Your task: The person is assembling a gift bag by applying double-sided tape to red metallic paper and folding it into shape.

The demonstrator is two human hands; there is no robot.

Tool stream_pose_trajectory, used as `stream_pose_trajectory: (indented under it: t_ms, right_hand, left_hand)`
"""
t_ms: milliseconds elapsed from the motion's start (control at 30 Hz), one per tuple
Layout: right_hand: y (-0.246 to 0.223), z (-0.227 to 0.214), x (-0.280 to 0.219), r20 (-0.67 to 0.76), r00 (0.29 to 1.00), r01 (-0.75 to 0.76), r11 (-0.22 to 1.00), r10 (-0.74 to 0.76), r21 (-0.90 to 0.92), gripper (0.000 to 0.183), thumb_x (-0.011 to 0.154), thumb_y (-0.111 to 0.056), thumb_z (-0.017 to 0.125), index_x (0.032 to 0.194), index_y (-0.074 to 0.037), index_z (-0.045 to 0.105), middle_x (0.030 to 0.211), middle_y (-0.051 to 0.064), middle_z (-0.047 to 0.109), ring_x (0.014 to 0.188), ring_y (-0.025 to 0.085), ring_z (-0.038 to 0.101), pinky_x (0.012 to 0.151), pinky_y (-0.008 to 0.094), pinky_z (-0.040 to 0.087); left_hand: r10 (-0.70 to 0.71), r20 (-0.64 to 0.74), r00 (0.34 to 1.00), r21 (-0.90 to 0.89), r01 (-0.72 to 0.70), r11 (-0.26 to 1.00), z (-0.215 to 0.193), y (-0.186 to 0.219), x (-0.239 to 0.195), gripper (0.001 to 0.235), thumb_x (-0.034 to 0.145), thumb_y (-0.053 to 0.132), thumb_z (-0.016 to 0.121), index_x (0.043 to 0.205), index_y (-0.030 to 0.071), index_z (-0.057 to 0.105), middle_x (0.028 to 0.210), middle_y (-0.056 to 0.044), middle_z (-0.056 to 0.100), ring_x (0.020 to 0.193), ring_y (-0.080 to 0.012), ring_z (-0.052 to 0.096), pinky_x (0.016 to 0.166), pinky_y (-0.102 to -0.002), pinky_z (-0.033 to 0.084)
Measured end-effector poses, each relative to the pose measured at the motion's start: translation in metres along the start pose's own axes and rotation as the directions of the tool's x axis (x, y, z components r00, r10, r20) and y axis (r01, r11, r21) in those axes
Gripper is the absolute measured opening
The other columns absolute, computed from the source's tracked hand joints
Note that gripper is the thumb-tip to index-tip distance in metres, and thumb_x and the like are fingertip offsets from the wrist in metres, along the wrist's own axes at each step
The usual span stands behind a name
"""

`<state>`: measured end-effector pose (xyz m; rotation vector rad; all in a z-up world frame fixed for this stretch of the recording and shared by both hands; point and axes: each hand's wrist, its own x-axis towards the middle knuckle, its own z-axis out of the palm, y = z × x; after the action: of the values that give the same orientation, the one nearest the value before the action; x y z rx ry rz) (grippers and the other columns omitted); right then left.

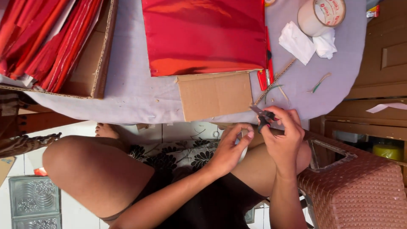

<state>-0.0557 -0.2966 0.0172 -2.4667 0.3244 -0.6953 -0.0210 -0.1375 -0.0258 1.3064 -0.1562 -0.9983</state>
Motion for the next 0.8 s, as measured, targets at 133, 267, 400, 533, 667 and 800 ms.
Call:
stream_pose_trajectory:
  t_ms: [133,267,400,533,667,800]
  right_hand:
    - [-0.012,-0.002,0.014,0.016,0.989,0.147,0.988,-0.147,-0.047,0.043,0.072,0.009,0.075,0.108,-0.014,0.083,0.087,0.0,0.073,0.075,0.017,0.059,0.077,0.029,0.054]
    - [0.002,-0.025,0.019,0.086,0.97,0.232,0.971,-0.226,-0.059,0.04,0.079,0.0,0.083,0.118,-0.008,0.081,0.094,0.009,0.073,0.076,0.024,0.06,0.073,0.034,0.054]
    - [0.055,-0.076,0.009,0.548,0.835,-0.21,0.953,0.057,0.22,0.022,0.071,-0.028,0.087,0.089,-0.018,0.081,0.049,-0.003,0.06,0.044,0.007,0.042,0.044,0.02,0.039]
    - [0.071,-0.09,0.03,0.781,0.619,-0.346,0.922,0.083,0.176,0.025,0.067,-0.033,0.086,0.065,-0.011,0.075,0.04,0.0,0.046,0.044,0.01,0.035,0.043,0.023,0.033]
    - [0.064,-0.078,0.047,0.87,0.483,-0.398,0.909,0.093,0.123,0.029,0.068,-0.033,0.087,0.062,-0.009,0.073,0.042,0.003,0.04,0.046,0.012,0.037,0.046,0.027,0.033]
    - [0.052,-0.068,0.056,0.894,0.424,-0.485,0.87,0.146,0.088,0.02,0.058,-0.016,0.077,0.063,0.003,0.079,0.046,0.002,0.053,0.046,0.014,0.037,0.049,0.031,0.02]
  left_hand:
    - [0.08,-0.091,0.993,-0.054,-0.085,0.995,0.014,-0.01,0.003,0.027,0.108,0.037,0.057,0.124,0.018,0.065,0.125,-0.027,0.055,0.127,-0.0436,0.055,0.109,-0.052,0.047]
    - [0.127,-0.141,0.982,-0.102,-0.142,0.985,0.022,-0.024,0.007,0.02,0.11,0.033,0.056,0.115,0.019,0.069,0.125,-0.02,0.057,0.126,-0.0361,0.055,0.111,-0.049,0.045]
    - [0.107,-0.132,0.985,-0.179,-0.13,0.975,0.024,-0.032,0.013,0.025,0.113,0.034,0.053,0.109,0.017,0.071,0.129,-0.02,0.057,0.128,-0.034,0.052,0.113,-0.05,0.042]
    - [0.169,-0.12,0.978,-0.174,-0.189,0.966,0.02,-0.023,0.01,0.027,0.114,0.032,0.052,0.105,0.017,0.072,0.123,-0.02,0.06,0.124,-0.0346,0.055,0.114,-0.049,0.041]
    - [0.153,-0.129,0.98,-0.199,-0.177,0.964,0.02,-0.024,0.008,0.028,0.114,0.03,0.053,0.102,0.015,0.074,0.116,-0.015,0.062,0.113,-0.0245,0.054,0.109,-0.042,0.043]
    - [0.08,-0.074,0.994,-0.216,-0.095,0.972,0.017,-0.008,0.003,0.033,0.111,0.031,0.05,0.098,0.009,0.07,0.11,-0.001,0.055,0.099,-0.0137,0.052,0.091,-0.027,0.039]
